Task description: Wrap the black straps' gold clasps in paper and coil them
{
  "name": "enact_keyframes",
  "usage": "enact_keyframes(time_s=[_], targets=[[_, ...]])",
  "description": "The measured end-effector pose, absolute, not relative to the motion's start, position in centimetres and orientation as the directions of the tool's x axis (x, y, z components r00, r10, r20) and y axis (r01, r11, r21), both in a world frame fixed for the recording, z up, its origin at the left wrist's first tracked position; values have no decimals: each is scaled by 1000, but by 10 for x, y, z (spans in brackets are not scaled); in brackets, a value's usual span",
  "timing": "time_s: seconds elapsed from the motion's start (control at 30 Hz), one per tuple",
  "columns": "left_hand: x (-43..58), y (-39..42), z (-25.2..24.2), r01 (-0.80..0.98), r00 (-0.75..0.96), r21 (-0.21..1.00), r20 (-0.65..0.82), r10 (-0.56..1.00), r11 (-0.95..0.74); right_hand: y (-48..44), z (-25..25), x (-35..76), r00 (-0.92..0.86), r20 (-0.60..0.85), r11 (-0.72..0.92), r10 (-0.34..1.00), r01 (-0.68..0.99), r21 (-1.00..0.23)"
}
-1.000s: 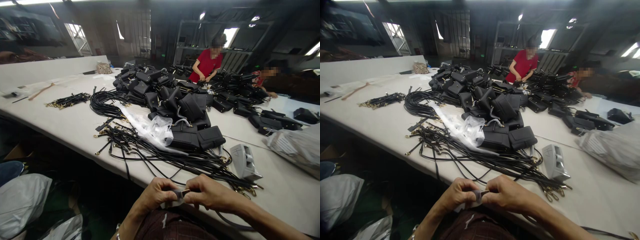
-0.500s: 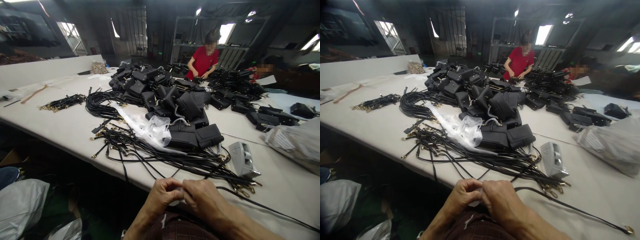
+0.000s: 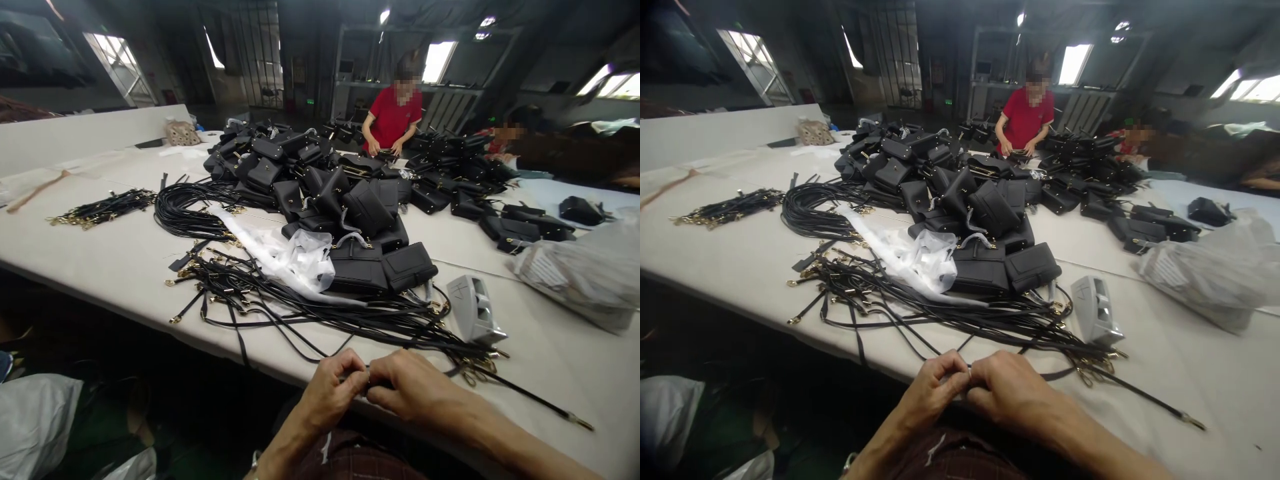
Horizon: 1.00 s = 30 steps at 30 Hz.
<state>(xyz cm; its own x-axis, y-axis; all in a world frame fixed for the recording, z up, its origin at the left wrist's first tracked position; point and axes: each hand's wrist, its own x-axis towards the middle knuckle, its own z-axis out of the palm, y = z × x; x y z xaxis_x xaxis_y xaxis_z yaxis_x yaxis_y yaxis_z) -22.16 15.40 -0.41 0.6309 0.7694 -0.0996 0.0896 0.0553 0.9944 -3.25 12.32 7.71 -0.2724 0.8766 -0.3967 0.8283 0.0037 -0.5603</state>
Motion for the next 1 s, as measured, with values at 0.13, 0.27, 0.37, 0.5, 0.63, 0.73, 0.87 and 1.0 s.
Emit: enact_keyframes(time_s=[0.13,0.27,0.37,0.5,0.63,0.73,0.87,1.0], targets=[[-230,151,-26,161,569,987,-75,819,-22,121,91,13,-201,-566,-242,800,755,-610],[-247,152,-37,200,431,980,-100,897,13,115,115,78,-123,-607,-407,785,636,-656],[-229,147,-13,82,481,994,23,877,-71,118,126,72,-149,-563,-342,813,661,-668],[-180,132,35,-26,505,984,166,847,-177,122,132,24,-278,-389,-41,878,766,-641],[-157,120,45,18,390,972,211,896,-236,118,143,40,-341,-390,3,855,755,-655],[-172,114,23,67,207,971,210,955,-228,109,156,101,-297,-472,-134,830,716,-685],[-197,101,-19,167,39,975,141,989,-146,98,177,173,-294,-482,-167,825,688,-706],[-201,79,-40,244,-52,959,164,985,-147,93,196,208,-295,-431,-64,853,760,-647]])
